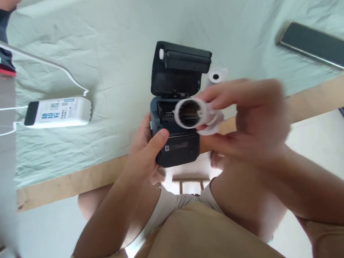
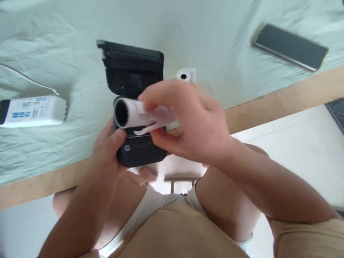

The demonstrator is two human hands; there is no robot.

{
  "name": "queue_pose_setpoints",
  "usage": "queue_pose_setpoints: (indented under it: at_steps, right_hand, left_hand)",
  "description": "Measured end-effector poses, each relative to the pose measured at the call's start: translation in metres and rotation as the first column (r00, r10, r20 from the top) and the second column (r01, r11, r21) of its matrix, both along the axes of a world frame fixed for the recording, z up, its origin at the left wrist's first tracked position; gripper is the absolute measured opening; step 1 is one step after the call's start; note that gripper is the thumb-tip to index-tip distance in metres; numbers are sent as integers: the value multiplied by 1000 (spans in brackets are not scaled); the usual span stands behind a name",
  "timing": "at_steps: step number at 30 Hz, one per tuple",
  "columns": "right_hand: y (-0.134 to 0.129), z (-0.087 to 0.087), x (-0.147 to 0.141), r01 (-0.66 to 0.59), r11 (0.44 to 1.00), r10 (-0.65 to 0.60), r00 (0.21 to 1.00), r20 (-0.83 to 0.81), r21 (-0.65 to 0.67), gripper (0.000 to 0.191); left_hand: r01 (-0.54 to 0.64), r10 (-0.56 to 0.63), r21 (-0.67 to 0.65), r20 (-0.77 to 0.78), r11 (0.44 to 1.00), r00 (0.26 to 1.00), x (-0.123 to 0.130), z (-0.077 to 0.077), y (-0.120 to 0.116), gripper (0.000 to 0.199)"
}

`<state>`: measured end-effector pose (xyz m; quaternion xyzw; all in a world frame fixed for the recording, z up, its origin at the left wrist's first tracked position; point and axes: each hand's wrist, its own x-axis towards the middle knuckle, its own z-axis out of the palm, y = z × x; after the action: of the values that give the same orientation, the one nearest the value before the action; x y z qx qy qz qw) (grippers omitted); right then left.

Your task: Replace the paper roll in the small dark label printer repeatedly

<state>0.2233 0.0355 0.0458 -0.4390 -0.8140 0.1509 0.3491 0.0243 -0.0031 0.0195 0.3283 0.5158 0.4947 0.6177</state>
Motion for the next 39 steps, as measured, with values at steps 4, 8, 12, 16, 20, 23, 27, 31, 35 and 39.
queue_pose_setpoints:
  at_steps: [4,8,12,16,20,23,27,31,35,39]
  right_hand:
    - [11,-11,-15,-50,979,45,999,30,197,17]
    - [22,-22,-13,-122,957,118,993,33,264,19]
    - [20,-21,-14,-113,950,109,994,33,292,19]
    - [12,-15,-15,-118,939,129,992,-13,322,23]
    - [5,-17,-16,-180,928,194,981,-11,325,24]
    - [3,-21,-17,-231,920,241,970,8,316,21]
    - [3,-25,-18,-240,913,256,967,-5,331,17]
    - [4,-25,-15,-276,910,279,960,36,309,14]
    - [5,-25,-12,-325,906,323,945,53,271,6]
    - [5,-28,-13,-351,893,358,933,30,280,11]
  left_hand:
    - [-18,18,3,-7,1000,1000,0,0,-1,53]
    - [1,-1,-28,17,1000,1000,0,4,-3,46]
    - [21,-20,-44,29,999,999,-1,5,-3,49]
    - [11,-10,-32,33,999,999,-3,3,-1,54]
    - [-18,18,-7,45,1000,999,-3,1,-1,51]
    - [-5,2,33,79,999,997,-4,-2,-2,48]
    - [32,-42,94,106,995,993,-6,-7,-3,46]
    - [29,-40,103,102,994,994,-7,-8,-3,62]
    - [27,-35,80,100,996,994,-7,-7,-2,71]
    - [37,-43,64,94,997,995,-6,-3,-2,77]
